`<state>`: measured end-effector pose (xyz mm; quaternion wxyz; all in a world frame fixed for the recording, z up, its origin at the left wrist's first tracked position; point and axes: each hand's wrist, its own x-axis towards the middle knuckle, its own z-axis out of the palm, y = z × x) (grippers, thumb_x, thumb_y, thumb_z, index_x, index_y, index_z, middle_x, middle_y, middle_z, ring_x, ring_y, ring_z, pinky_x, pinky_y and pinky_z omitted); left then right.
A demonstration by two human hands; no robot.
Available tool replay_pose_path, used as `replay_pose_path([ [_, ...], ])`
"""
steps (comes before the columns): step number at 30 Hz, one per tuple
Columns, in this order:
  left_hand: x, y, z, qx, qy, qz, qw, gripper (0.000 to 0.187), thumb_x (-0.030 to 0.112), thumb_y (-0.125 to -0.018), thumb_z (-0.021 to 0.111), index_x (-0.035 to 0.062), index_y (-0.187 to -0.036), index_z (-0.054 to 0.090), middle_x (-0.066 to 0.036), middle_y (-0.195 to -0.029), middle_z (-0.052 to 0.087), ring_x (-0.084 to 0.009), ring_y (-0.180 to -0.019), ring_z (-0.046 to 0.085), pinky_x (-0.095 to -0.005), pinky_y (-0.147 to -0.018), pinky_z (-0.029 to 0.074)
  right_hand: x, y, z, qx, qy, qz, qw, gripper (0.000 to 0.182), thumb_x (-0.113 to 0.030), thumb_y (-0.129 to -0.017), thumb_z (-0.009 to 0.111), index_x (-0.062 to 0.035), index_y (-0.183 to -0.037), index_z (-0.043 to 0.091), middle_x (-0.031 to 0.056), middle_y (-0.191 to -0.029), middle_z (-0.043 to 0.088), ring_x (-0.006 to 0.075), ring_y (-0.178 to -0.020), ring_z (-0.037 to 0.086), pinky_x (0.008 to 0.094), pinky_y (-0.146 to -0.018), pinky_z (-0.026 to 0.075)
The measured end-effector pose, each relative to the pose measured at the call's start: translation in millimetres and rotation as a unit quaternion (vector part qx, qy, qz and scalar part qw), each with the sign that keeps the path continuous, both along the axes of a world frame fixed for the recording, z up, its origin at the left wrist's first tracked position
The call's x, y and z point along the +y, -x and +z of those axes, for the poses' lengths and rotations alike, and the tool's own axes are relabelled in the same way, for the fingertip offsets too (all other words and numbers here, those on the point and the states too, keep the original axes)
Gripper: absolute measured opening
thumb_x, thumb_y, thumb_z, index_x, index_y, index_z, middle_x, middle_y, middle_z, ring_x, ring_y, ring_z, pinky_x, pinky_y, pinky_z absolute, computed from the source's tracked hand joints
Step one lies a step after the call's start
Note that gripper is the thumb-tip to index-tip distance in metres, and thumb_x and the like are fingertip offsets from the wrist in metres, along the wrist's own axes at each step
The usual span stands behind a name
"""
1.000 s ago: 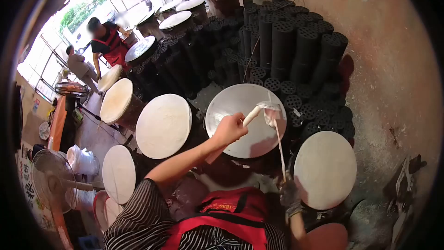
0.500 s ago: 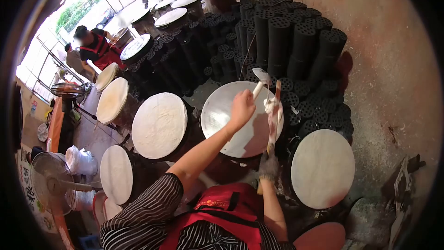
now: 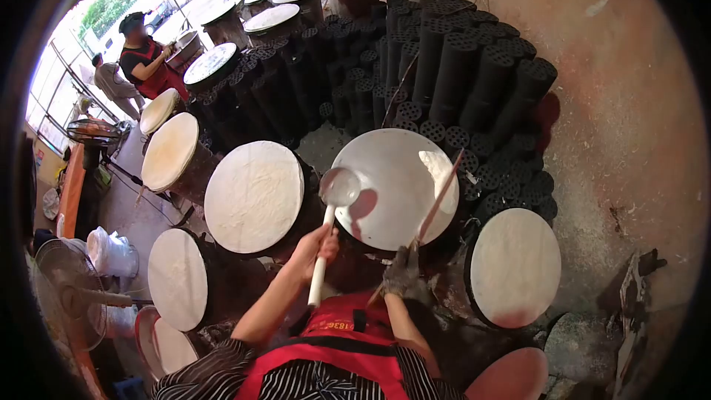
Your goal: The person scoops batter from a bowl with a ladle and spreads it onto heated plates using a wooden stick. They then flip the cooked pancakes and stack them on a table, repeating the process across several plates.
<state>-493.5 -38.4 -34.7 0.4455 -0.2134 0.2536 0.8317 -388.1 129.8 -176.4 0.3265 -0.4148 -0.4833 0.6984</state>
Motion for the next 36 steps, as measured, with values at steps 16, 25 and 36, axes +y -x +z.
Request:
replay_pose_path([
  [16,-110,-55,-9,-0.044,0.008,0.053,0.998,0.015,0.011,-0.087,0.053,0.012,-0.078,0.041,0.005,-0.054,0.033,-0.0035,-0.04,0.03,-0.017,-0.033,0.024,33,-8,1,0.036,0.051,0.017,0.998,0.032,-0.021,-0.079,0.063,-0.0057,-0.107,0.058,0.0008,-0.072,0.055,0.0112,-0.055,0.044,0.0245,-0.05,0.036],
  [25,-98,-81,-20,-0.036,0.026,0.111,0.993,0.012,0.008,-0.086,0.052,0.011,-0.081,0.042,0.004,-0.056,0.034,-0.0037,-0.042,0.031,-0.0166,-0.034,0.024,16,65,23,-0.084,-0.137,0.199,0.967,0.04,-0.016,-0.082,0.059,0.0031,-0.116,0.05,0.0085,-0.105,0.058,0.0167,-0.096,0.051,0.0264,-0.085,0.038],
  [36,-42,-142,-29,-0.092,0.097,0.212,0.968,0.015,0.014,-0.084,0.055,0.005,-0.076,0.046,0.001,-0.057,0.038,-0.01,-0.048,0.039,-0.0228,-0.044,0.037,130,-18,43,-0.123,-0.052,0.21,0.969,0.036,-0.019,-0.084,0.056,-0.0032,-0.117,0.052,0.0091,-0.105,0.06,0.0187,-0.09,0.057,0.027,-0.08,0.044],
])
